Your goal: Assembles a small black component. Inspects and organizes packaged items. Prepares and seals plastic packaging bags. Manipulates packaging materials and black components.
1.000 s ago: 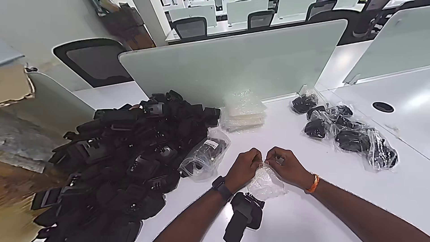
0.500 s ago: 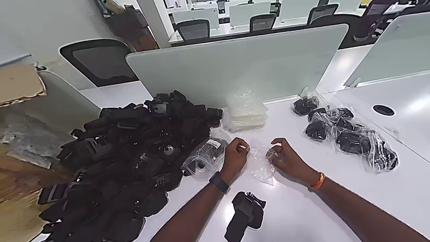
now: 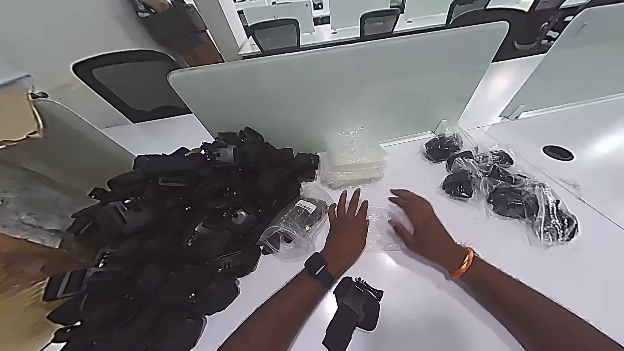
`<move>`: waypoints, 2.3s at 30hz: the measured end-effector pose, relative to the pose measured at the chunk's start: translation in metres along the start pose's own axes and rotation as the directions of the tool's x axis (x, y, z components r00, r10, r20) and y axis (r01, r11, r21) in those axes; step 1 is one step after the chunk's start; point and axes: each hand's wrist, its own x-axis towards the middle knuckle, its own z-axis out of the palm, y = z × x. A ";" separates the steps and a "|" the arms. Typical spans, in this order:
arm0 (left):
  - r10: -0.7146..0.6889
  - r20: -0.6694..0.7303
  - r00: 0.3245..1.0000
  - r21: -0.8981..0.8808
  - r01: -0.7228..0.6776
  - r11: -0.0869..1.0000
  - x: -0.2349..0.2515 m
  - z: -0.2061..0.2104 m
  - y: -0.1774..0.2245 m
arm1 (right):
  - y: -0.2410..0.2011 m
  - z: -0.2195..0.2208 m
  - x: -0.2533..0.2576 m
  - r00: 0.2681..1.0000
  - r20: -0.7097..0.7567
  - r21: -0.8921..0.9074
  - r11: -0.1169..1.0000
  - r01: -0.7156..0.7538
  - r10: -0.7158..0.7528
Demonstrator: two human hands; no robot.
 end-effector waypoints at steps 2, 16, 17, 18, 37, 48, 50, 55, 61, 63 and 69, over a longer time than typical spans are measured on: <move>0.014 0.143 0.990 0.016 -0.016 1.000 0.000 0.003 0.005 | -0.023 0.011 -0.005 0.976 0.216 -0.041 0.998 0.041 -0.031; -0.033 0.319 0.947 0.034 0.024 0.999 -0.001 0.002 0.002 | -0.011 0.005 -0.004 0.804 0.567 -0.201 0.976 -0.078 0.181; -0.037 0.315 0.948 0.032 0.028 0.999 -0.001 0.003 0.002 | -0.009 0.004 -0.003 0.800 0.573 -0.196 0.978 -0.077 0.177; -0.044 0.310 0.950 0.029 0.037 0.999 -0.001 0.003 0.001 | -0.007 0.004 -0.002 0.799 0.576 -0.190 0.979 -0.074 0.172; -0.372 -0.143 0.917 -0.714 0.165 0.681 0.009 0.006 -0.040 | -0.024 -0.003 -0.001 0.894 0.391 -0.110 0.953 0.283 -0.220; -0.387 -0.124 0.914 -0.758 0.165 0.631 0.010 0.001 -0.039 | -0.022 -0.026 0.000 0.885 0.438 -0.113 0.967 0.230 -0.159; -0.380 -0.128 0.916 -0.748 0.162 0.643 0.010 0.002 -0.039 | -0.024 -0.012 -0.008 0.881 0.431 -0.164 0.944 0.287 -0.193; -0.390 -0.129 0.912 -0.743 0.172 0.647 0.009 0.002 -0.037 | -0.026 0.001 -0.011 0.902 0.370 -0.236 0.916 0.325 -0.224; -0.416 -0.140 0.899 -0.772 0.163 0.614 0.010 0.002 -0.039 | -0.021 -0.038 0.013 0.963 0.259 0.001 0.997 0.072 -0.070; -0.417 -0.151 0.896 -0.779 0.152 0.609 0.010 0.003 -0.039 | -0.019 -0.063 0.033 0.986 0.158 0.024 0.999 0.049 -0.052; -0.421 -0.173 0.890 -0.791 0.129 0.598 0.009 0.001 -0.039 | -0.040 -0.116 0.113 0.982 -0.113 -0.234 0.964 0.123 -0.152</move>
